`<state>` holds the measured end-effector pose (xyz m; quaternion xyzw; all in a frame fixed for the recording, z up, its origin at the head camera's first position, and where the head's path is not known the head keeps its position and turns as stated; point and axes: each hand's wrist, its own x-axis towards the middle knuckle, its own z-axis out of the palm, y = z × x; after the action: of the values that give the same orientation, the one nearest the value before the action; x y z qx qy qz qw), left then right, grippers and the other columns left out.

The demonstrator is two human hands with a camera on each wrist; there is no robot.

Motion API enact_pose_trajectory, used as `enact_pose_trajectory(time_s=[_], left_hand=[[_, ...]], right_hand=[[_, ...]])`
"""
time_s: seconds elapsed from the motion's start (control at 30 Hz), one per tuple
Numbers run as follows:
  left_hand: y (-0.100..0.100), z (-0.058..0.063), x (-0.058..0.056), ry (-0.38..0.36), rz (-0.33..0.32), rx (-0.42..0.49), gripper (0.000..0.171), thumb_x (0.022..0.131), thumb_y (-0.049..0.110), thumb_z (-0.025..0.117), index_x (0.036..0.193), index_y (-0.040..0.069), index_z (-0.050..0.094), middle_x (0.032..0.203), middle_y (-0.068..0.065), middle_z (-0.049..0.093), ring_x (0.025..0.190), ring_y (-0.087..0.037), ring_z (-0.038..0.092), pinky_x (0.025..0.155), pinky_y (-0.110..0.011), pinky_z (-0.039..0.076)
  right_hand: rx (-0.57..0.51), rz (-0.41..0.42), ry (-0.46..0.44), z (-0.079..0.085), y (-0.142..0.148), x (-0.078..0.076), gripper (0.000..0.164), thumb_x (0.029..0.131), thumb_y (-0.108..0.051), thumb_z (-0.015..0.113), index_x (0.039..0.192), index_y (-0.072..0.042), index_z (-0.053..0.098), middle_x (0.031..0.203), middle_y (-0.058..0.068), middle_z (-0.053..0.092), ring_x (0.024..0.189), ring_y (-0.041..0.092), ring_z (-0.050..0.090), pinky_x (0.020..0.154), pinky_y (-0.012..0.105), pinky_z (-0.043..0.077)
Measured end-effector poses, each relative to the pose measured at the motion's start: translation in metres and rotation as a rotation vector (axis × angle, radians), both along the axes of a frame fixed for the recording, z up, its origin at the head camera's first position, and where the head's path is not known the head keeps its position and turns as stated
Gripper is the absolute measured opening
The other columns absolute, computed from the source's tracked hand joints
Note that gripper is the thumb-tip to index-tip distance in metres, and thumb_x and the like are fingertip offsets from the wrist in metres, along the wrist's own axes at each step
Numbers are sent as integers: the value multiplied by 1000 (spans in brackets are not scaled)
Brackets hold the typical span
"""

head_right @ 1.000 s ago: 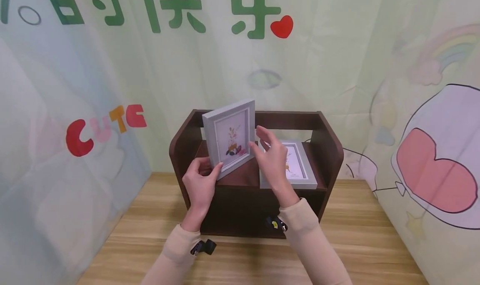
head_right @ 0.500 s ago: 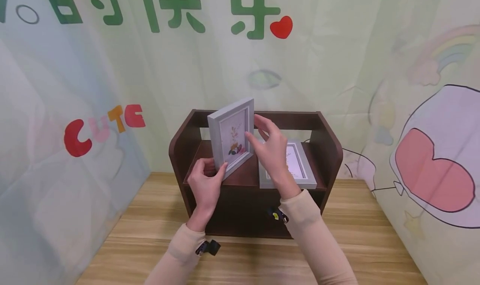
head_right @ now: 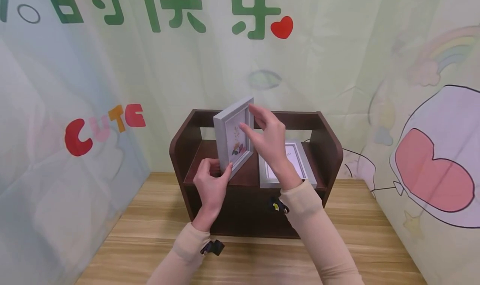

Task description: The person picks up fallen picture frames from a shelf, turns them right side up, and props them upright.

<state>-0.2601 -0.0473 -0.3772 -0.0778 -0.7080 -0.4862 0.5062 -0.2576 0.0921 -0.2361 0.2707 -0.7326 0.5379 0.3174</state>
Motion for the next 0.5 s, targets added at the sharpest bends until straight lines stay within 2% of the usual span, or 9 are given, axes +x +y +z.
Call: enact_pose_trajectory(time_s=[0.23,0.4,0.5], left_hand=[[2,-2,0,-4,12,-11,23,76,17,79,82,4,62,77,-7,58,67,-18,59,58,-31,53],[3,-2,1,-7,13,-12,23,76,16,80,83,4,62,78,-7,58,68,-17,60,60,-31,54],[5,-1,1,1,5,-10,23,75,14,81,84,4,63,78,-7,58,69,-17,60,61,-31,54]], right_hand=[[36,71,-2,13,-1,1,47,80,2,72,123,11,56,126,24,58,122,30,55,103,39,43],[120,92,15,3,1,-18,50,80,-12,75,126,-1,58,129,10,60,125,14,52,105,26,40],[155,98,22,-2,1,-26,51,80,-16,76,127,-5,59,129,5,60,126,10,50,106,23,39]])
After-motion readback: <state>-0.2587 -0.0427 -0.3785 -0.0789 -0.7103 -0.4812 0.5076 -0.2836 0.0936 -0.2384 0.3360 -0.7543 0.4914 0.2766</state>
